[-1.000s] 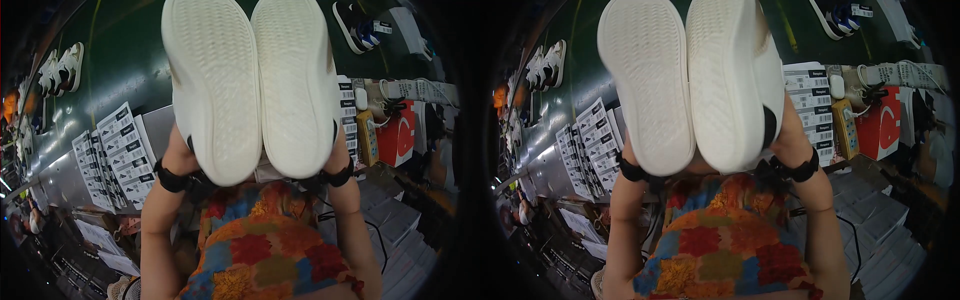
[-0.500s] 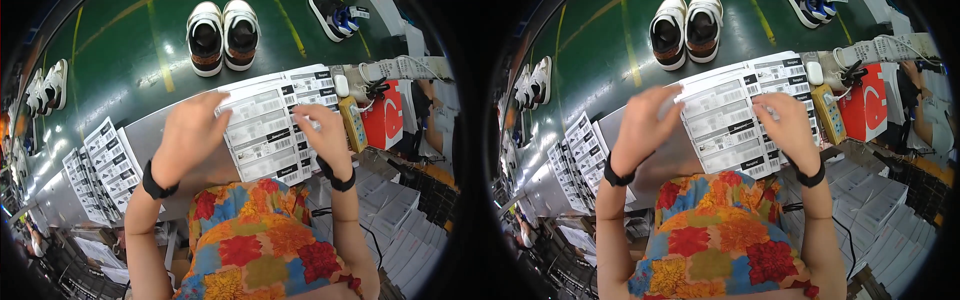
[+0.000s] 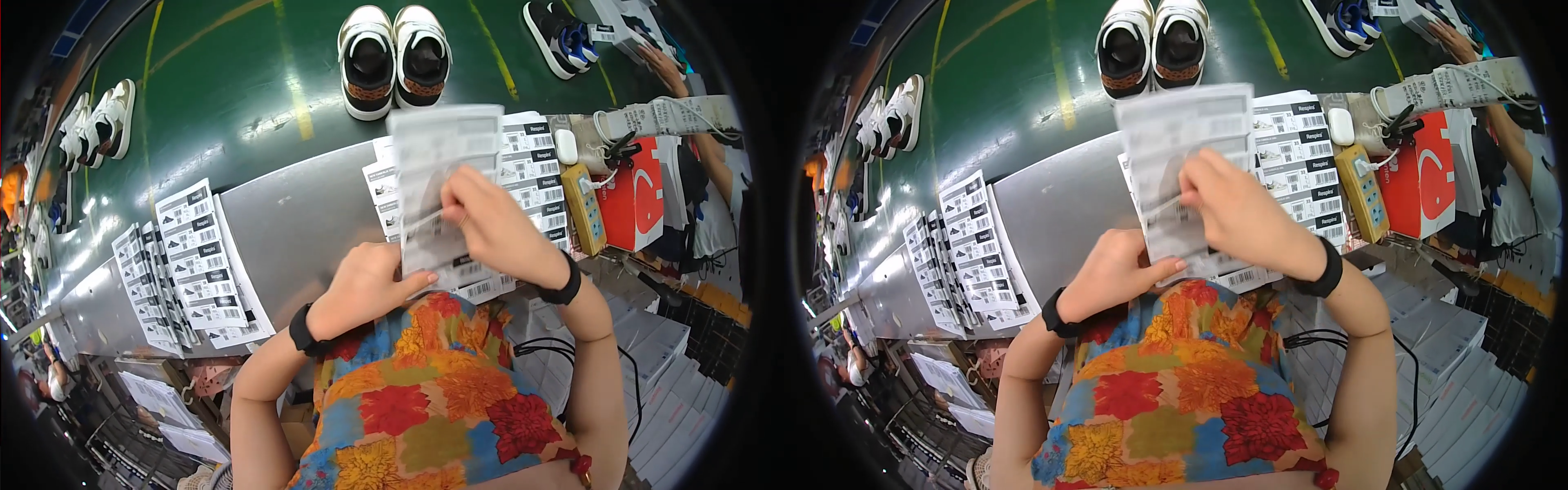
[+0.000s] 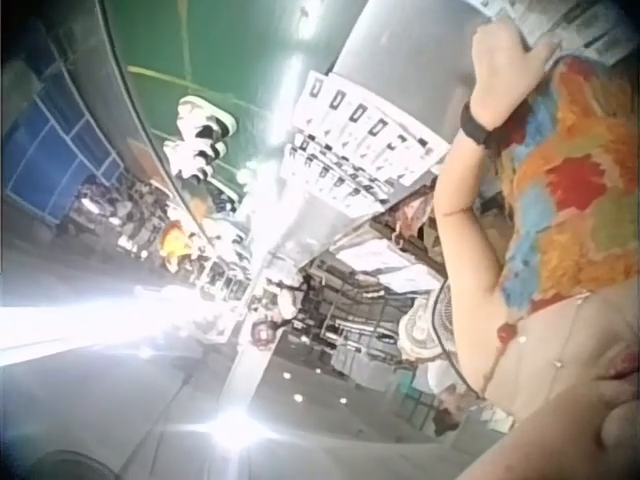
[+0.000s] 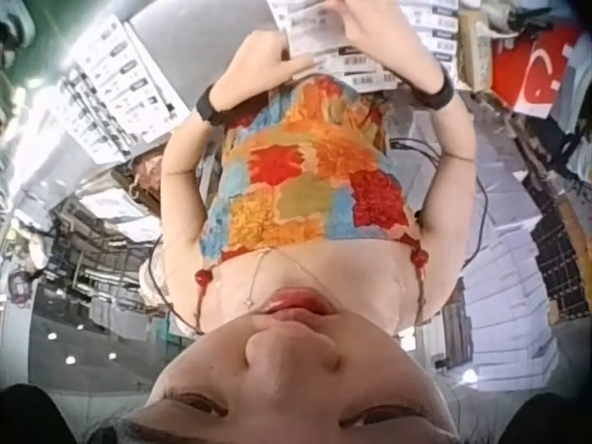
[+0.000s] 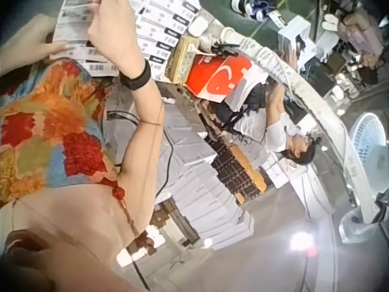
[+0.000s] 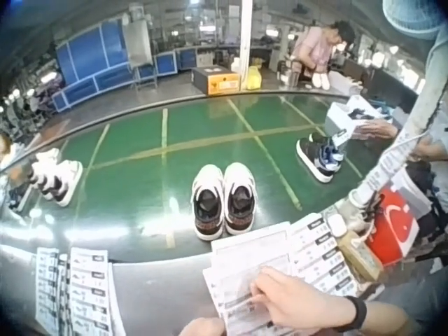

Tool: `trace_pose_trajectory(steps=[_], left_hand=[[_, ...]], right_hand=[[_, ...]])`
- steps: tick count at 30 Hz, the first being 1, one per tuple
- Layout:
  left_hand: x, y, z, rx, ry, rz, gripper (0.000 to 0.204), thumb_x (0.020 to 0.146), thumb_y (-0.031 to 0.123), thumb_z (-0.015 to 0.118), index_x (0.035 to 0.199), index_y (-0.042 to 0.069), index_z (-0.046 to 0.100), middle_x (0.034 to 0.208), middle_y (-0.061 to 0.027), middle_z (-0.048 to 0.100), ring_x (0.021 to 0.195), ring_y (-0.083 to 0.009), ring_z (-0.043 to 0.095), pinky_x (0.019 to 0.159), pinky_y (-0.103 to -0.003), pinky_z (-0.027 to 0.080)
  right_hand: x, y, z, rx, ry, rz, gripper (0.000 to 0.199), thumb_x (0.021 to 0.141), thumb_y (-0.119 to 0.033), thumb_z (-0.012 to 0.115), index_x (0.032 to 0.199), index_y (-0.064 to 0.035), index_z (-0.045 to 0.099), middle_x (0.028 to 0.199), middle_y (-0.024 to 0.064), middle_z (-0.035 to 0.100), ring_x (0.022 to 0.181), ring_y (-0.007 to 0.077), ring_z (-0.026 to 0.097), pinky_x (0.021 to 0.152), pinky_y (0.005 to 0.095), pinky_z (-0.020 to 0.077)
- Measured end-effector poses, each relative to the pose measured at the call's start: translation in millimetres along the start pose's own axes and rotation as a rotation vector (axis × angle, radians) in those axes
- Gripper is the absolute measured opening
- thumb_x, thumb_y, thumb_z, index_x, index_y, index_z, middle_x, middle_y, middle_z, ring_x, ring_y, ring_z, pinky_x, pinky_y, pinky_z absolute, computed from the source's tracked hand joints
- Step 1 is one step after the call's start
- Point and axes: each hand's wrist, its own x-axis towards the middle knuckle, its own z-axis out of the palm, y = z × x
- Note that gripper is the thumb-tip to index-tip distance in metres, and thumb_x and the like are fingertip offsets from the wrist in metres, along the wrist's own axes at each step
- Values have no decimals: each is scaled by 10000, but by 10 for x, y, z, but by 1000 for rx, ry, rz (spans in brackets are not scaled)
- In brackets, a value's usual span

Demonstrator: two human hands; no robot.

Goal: Inspecting the interior and exterior of shoes on a conveyor belt and applying labels to them.

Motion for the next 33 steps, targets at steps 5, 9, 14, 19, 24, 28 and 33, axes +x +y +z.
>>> trace_pose_trajectory(steps=[5, 9, 14, 19, 24, 28, 33], left_hand=[[99, 13, -22, -226, -232, -75, 222, 903, 170, 634, 926, -51, 644, 621, -83, 622, 495, -123, 566, 487, -274, 466], [86, 171, -87, -413, -250, -30, 221, 919, 163, 621, 982, -49, 632, 681, -44, 625, 539, -73, 552, 477, -243, 456], [17, 342, -66, -547, -19, 13, 179, 880, 127, 614, 868, -51, 614, 601, -105, 581, 531, -123, 560, 513, -304, 445], [25, 413, -32, -289, 127, 132, 156, 836, 69, 600, 749, -53, 555, 622, -214, 581, 541, -348, 600, 498, -384, 451], [-21, 444, -41, -314, 231, 275, 151, 803, 61, 624, 790, -53, 527, 622, -216, 582, 583, -405, 597, 510, -426, 468], [-31, 387, -62, -67, 218, 432, 186, 767, 38, 631, 862, -57, 502, 643, -212, 590, 584, -409, 595, 512, -436, 481], [-45, 361, -47, -78, 239, 514, 199, 762, 26, 623, 894, -47, 492, 651, -206, 594, 583, -414, 593, 513, -443, 485]], right_hand=[[431, 65, -422, -208, 380, -75, 65, 830, 25, 530, 874, -6, 493, 837, 173, 510, 803, 377, 531, 701, 426, 432], [420, -67, -405, -390, 449, 0, 112, 843, -84, 604, 855, -20, 512, 849, 152, 528, 791, 356, 542, 702, 417, 449], [-57, -490, 13, -213, 472, -100, 300, 759, -181, 741, 958, 10, 622, 1002, 152, 629, 912, 330, 597, 788, 396, 495], [-50, -611, 145, -206, 604, -163, 333, 719, -124, 767, 998, 26, 664, 1086, 170, 667, 990, 347, 636, 851, 384, 517], [-56, -724, 113, -155, 697, -173, 216, 709, -39, 750, 907, 32, 701, 1002, 174, 698, 961, 343, 673, 808, 365, 549], [-117, -809, 132, -109, 661, -163, 237, 733, 11, 725, 965, 51, 695, 1020, 194, 694, 1022, 325, 660, 867, 355, 525], [-119, -836, 197, -135, 714, -213, 231, 740, 21, 719, 964, 69, 686, 997, 211, 693, 965, 332, 679, 819, 338, 542]])
